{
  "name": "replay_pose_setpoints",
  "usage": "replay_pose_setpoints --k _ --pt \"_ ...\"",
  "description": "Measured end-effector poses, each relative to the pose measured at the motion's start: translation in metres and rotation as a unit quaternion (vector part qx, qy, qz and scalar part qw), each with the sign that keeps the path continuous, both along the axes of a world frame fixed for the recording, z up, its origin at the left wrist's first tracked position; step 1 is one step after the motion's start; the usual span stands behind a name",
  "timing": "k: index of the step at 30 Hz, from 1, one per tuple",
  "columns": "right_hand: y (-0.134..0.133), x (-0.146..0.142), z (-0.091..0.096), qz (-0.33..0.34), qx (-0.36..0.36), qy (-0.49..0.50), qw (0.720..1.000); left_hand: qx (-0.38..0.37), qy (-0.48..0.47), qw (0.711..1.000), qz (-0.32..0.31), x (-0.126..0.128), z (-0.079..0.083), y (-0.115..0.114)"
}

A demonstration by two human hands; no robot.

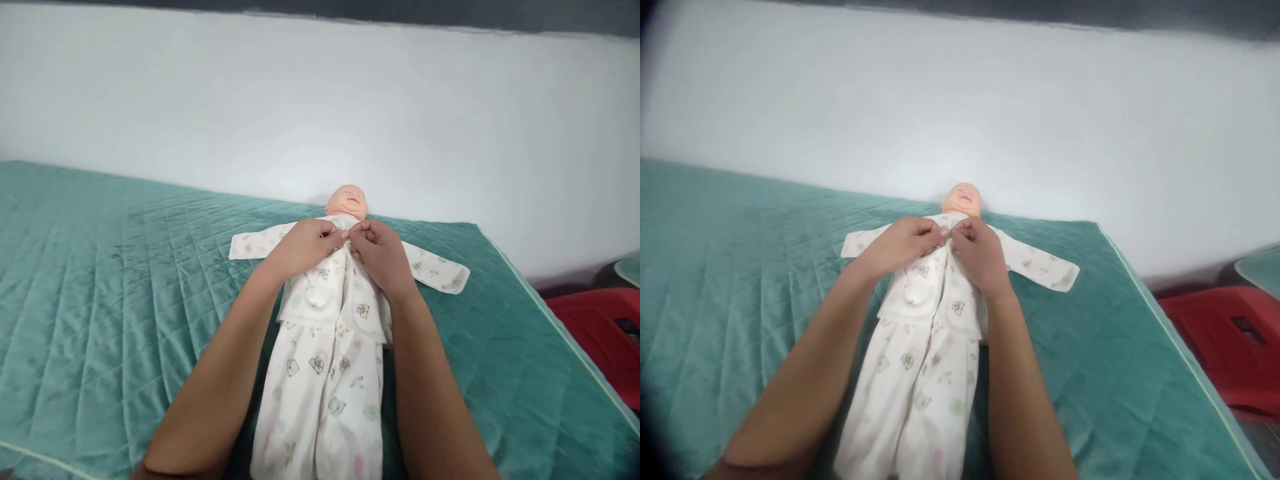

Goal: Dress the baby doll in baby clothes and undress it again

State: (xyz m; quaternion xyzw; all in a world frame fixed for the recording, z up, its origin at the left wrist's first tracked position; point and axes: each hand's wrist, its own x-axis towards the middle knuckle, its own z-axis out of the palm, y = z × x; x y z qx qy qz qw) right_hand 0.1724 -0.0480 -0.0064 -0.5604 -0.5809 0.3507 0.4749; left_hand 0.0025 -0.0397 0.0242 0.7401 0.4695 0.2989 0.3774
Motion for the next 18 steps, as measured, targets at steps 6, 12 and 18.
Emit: replay_pose_setpoints --k 6,12,18 --pt "-0.034 -0.005 -0.015 -0.070 0.027 -0.028 0.997 0.004 -0.011 1.000 -0.013 0.001 -0.006 -0.034" --pt "-0.069 0.011 -0.011 0.047 -0.012 -0.074 0.996 0.049 -0.046 0.996 -0.050 -0.009 -0.026 -0.046" --pt "-0.075 0.000 0.000 0.016 -0.039 -0.264 0.964 0.068 -0.045 0.995 -0.055 -0.010 -0.033 -0.042"
